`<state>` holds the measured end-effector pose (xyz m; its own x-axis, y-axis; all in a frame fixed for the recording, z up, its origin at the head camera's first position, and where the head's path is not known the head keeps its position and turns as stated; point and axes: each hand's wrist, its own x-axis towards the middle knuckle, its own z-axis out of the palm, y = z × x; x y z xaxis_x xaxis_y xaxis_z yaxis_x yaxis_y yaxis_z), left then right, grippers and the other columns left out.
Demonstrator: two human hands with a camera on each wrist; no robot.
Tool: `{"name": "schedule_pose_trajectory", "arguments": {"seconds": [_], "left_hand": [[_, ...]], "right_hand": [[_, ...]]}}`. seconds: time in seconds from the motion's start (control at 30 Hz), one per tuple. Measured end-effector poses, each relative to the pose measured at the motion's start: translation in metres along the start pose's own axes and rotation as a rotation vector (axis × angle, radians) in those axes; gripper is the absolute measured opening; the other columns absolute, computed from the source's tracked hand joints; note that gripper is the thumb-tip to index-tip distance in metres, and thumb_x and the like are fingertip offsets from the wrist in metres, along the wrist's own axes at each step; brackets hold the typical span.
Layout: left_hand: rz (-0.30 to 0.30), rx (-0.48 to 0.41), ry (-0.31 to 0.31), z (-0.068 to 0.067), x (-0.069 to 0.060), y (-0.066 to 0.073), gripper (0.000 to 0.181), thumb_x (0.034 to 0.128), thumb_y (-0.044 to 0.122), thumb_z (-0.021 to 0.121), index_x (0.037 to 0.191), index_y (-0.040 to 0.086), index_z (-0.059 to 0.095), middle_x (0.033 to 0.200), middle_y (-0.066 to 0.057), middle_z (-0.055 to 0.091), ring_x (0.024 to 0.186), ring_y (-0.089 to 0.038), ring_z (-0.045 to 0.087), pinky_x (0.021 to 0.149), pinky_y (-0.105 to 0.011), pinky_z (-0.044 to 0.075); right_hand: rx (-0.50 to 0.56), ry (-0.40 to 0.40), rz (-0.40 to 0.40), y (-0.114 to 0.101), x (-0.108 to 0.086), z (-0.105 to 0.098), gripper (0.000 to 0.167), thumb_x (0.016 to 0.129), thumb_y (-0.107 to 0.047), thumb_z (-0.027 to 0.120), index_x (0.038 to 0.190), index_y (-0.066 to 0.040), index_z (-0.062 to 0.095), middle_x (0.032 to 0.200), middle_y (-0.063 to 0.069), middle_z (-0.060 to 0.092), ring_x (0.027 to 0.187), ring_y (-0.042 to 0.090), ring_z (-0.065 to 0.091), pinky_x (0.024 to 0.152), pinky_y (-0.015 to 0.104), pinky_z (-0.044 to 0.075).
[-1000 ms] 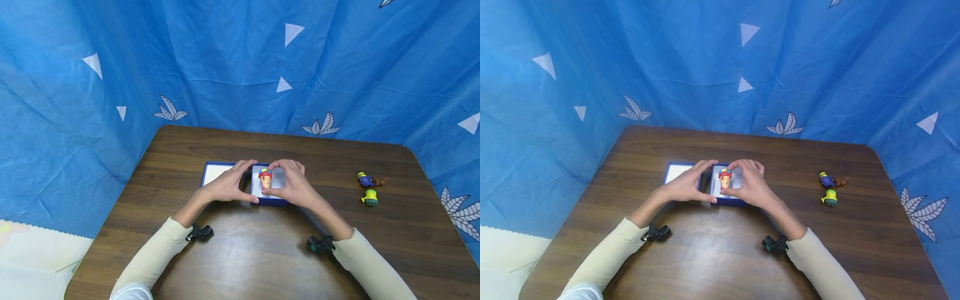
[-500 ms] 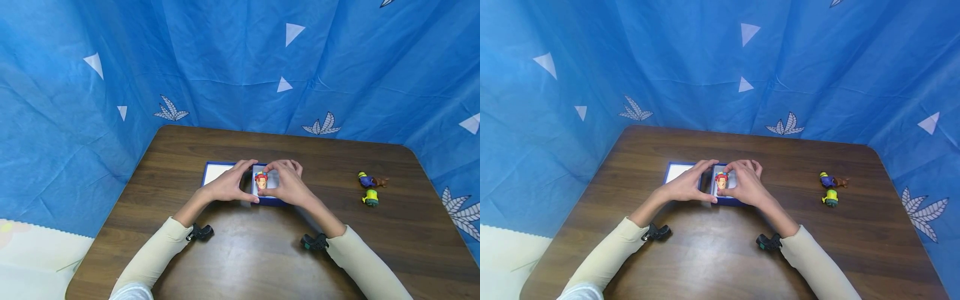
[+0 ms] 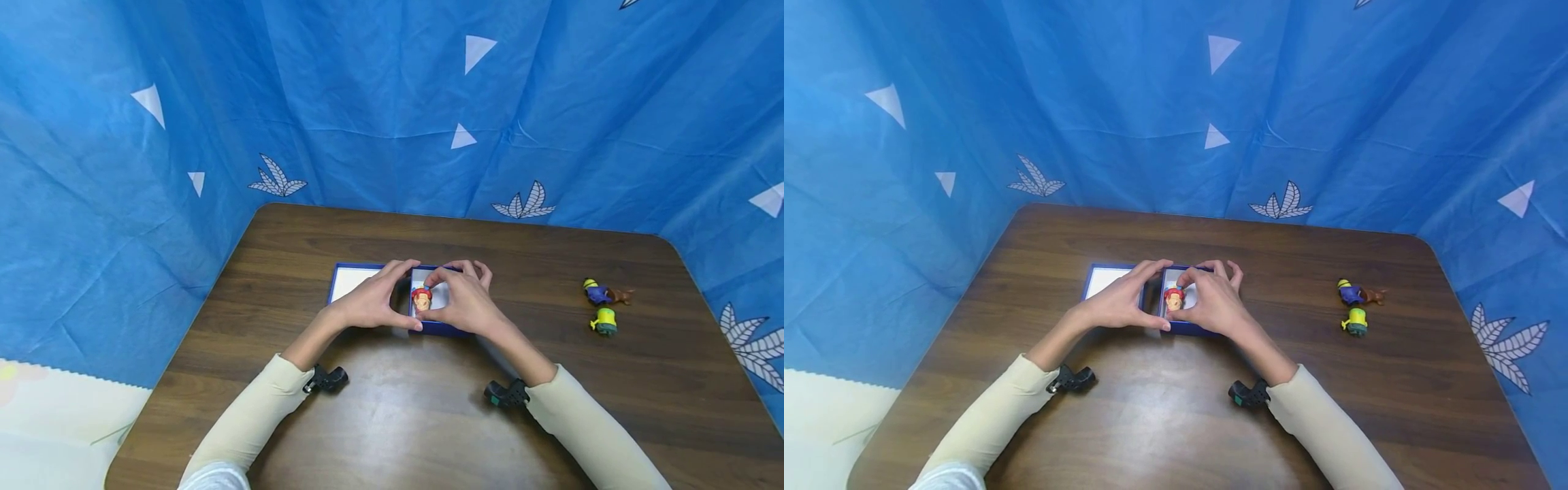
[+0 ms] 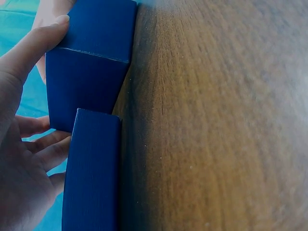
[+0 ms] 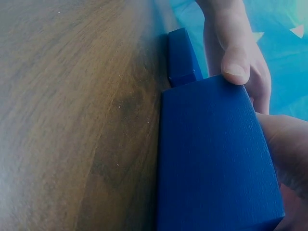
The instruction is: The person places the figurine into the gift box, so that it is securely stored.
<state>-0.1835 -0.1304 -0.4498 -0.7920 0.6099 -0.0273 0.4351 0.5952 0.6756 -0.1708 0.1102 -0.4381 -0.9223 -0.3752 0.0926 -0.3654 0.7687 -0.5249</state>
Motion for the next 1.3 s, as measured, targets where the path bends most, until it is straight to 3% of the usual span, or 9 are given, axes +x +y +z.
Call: {"name": "schedule_pose_trajectory", "arguments": {"seconds": [0.4,0.8,1.07,1.3], "left_hand": [[-0.013,-0.006,-0.016,0.0005,-0.0003,0.0015,0.119,0.0793,0.066,0.089,0.171,0.024,0.025,0.165,-0.006,0.041,0.146,-0.029,0.051,0.120,-0.058,0.048],[-0.021,0.000,-0.010,-0.0014,0.0006,0.0017,0.118,0.0798,0.065,0.088,0.171,0.025,0.025,0.165,-0.006,0.041,0.149,-0.030,0.050,0.120,-0.060,0.047],[-0.014,-0.004,-0.009,-0.0025,0.0012,0.0023,0.119,0.0799,0.063,0.089,0.171,0.022,0.025,0.165,-0.006,0.041,0.148,-0.030,0.050,0.120,-0.060,0.047],[0.000,0.007,-0.007,-0.0012,0.0001,0.0018,0.119,0.0800,0.064,0.089,0.171,0.022,0.025,0.162,-0.006,0.043,0.147,-0.029,0.051,0.119,-0.058,0.049]], "right_hand": [[0.009,-0.038,-0.002,0.0014,-0.0017,-0.0018,0.044,0.075,-0.046,0.099,0.107,-0.022,0.082,0.110,-0.001,0.083,0.142,0.040,0.044,0.118,0.078,0.006],[0.021,-0.022,-0.015,0.0017,-0.0021,-0.0028,0.034,0.076,-0.049,0.098,0.100,-0.028,0.088,0.098,-0.002,0.084,0.146,0.040,0.044,0.119,0.078,0.002],[0.049,-0.019,-0.028,0.0012,-0.0021,-0.0037,0.031,0.077,-0.044,0.098,0.100,-0.027,0.087,0.105,-0.002,0.084,0.146,0.040,0.043,0.120,0.078,0.001],[0.040,-0.010,-0.050,0.0042,-0.0045,-0.0017,0.040,0.079,-0.046,0.096,0.110,-0.023,0.084,0.117,-0.002,0.083,0.149,0.040,0.042,0.121,0.079,0.000]]}}
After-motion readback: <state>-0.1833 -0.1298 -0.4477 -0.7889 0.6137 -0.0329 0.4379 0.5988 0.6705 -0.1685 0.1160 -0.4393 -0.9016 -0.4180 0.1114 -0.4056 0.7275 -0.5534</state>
